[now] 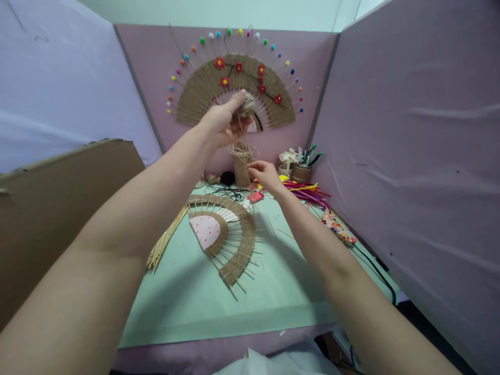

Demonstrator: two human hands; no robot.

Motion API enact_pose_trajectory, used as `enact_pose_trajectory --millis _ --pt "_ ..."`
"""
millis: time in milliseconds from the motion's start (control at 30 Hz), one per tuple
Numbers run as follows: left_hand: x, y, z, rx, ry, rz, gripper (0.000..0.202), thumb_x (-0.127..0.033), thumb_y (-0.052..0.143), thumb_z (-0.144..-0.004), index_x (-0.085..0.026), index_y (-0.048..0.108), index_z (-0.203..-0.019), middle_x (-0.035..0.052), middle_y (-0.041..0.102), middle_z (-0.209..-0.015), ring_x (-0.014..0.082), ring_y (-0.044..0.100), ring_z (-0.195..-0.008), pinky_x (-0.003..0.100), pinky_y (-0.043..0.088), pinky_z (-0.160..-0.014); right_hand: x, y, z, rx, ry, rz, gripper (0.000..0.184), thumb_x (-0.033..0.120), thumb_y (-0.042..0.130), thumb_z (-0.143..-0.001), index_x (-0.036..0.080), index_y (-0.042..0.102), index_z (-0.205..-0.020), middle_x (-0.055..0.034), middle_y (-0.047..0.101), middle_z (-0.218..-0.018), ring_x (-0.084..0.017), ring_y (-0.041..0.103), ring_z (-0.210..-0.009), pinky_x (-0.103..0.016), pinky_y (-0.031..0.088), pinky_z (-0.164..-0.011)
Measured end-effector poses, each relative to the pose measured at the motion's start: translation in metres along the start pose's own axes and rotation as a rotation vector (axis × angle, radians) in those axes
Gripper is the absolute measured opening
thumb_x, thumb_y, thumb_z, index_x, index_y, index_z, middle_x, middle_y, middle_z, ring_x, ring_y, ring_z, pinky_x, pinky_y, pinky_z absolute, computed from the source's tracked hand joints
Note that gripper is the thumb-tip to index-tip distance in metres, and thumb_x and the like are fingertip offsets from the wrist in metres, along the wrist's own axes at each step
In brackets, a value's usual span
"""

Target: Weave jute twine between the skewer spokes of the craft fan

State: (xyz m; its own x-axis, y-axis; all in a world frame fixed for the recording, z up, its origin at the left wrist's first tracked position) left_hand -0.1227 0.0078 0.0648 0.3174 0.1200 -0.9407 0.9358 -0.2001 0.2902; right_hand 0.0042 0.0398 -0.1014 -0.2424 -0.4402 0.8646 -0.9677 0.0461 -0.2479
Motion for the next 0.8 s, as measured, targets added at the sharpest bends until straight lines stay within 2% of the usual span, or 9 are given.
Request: enact_pose_trajectory --millis 133,233,300,367,467,533,600,700,800 --pt "-0.020 -0.017 0.000 -0.025 0.067 -0.027 0.017 -0.036 0.060 -0.088 -0.019 0.058 -0.085 0.0009 0.062 -0.072 0.0165 0.062 -0.094 0.028 0.048 -0.088 -0.010 -0.026 -0.021 -0.222 0.000 0.144 0.017 0.024 0.056 -0.076 0.013 0.068 -0.082 -0.0060 0.070 -0.084 -0.017 0.062 -0.083 -0.029 0.049 -0.081" --pt "-0.025 -0.030 -0.001 -0.013 0.075 -0.050 0.017 -0.036 0.057 -0.090 -0.020 0.058 -0.090 0.0011 0.062 -0.075 0.0177 0.061 -0.099 0.031 0.048 -0.090 -0.001 -0.058 -0.032 -0.374 0.012 0.076 0.017 0.026 0.056 -0.078 0.012 0.066 -0.081 -0.0055 0.067 -0.080 -0.014 0.061 -0.075 -0.026 0.049 -0.073" --pt "-0.026 -0.035 -0.002 -0.005 0.073 -0.074 0.020 -0.037 0.055 -0.091 -0.017 0.058 -0.089 0.0010 0.060 -0.077 0.0164 0.062 -0.096 0.030 0.048 -0.089 0.008 -0.075 -0.034 -0.365 0.012 -0.075 0.021 0.027 0.054 -0.081 0.014 0.065 -0.092 -0.0046 0.067 -0.083 -0.011 0.060 -0.070 -0.023 0.049 -0.066" --pt "-0.028 -0.033 -0.005 0.016 0.060 -0.087 0.022 -0.037 0.057 -0.090 -0.015 0.058 -0.088 0.0009 0.060 -0.077 0.0142 0.062 -0.089 0.028 0.048 -0.087 0.015 -0.081 -0.028 -0.212 -0.012 -0.204 0.028 0.025 0.056 -0.080 0.018 0.062 -0.106 -0.0041 0.068 -0.093 -0.009 0.061 -0.073 -0.021 0.049 -0.067" --pt "-0.031 -0.021 -0.007 0.050 0.042 -0.086 0.023 -0.038 0.057 -0.090 -0.015 0.058 -0.084 0.0003 0.061 -0.077 0.0124 0.062 -0.082 0.025 0.050 -0.080 0.010 -0.061 -0.004 0.158 0.033 -0.137 0.043 0.021 0.064 -0.073 0.020 0.060 -0.115 -0.0061 0.067 -0.110 -0.012 0.062 -0.085 -0.022 0.049 -0.071" --pt "-0.031 -0.010 -0.006 0.061 0.029 -0.086 0.026 -0.039 0.053 -0.091 -0.015 0.058 -0.082 -0.0001 0.061 -0.077 0.0127 0.063 -0.081 0.024 0.050 -0.074 -0.004 -0.032 0.017 0.381 0.124 0.116 0.046 0.027 0.069 -0.071 0.017 0.061 -0.116 -0.0078 0.067 -0.109 -0.013 0.063 -0.085 -0.021 0.049 -0.068" --pt "-0.030 0.000 -0.003 0.081 0.017 -0.074 0.027 -0.039 0.055 -0.090 -0.015 0.059 -0.080 0.0010 0.062 -0.077 0.0132 0.062 -0.080 0.024 0.049 -0.073 -0.021 -0.003 0.033 0.486 0.126 0.426 0.040 0.033 0.067 -0.076 0.017 0.064 -0.113 -0.0057 0.070 -0.102 -0.013 0.063 -0.083 -0.020 0.047 -0.070" --pt "-0.022 0.009 0.004 0.112 0.008 -0.061 0.022 -0.037 0.061 -0.087 -0.017 0.061 -0.078 0.0039 0.063 -0.075 0.0158 0.060 -0.085 0.029 0.046 -0.084 -0.048 0.013 0.043 0.407 0.178 0.728 0.020 0.029 0.060 -0.082 0.014 0.071 -0.089 -0.0082 0.071 -0.089 -0.017 0.063 -0.084 -0.022 0.045 -0.075" --pt "-0.006 0.010 0.008 0.112 -0.034 -0.076 0.019 -0.033 0.064 -0.085 -0.016 0.061 -0.077 0.0063 0.064 -0.074 0.0208 0.059 -0.095 0.034 0.043 -0.090 -0.068 -0.006 0.036 0.270 0.255 0.845 0.020 0.023 0.058 -0.083 0.010 0.071 -0.088 -0.0167 0.070 -0.093 -0.022 0.064 -0.090 -0.026 0.044 -0.078"
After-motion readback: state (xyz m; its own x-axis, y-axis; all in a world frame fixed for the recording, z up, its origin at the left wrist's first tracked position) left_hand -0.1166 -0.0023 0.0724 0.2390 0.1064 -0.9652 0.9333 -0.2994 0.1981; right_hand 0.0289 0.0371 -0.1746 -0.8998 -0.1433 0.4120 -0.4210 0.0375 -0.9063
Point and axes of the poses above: each hand's wrist, its own z-axis away from the middle knuckle, its own y-axis out of the palm, x = y × z, the point moved 1 cm from there along -z, towards the middle knuckle
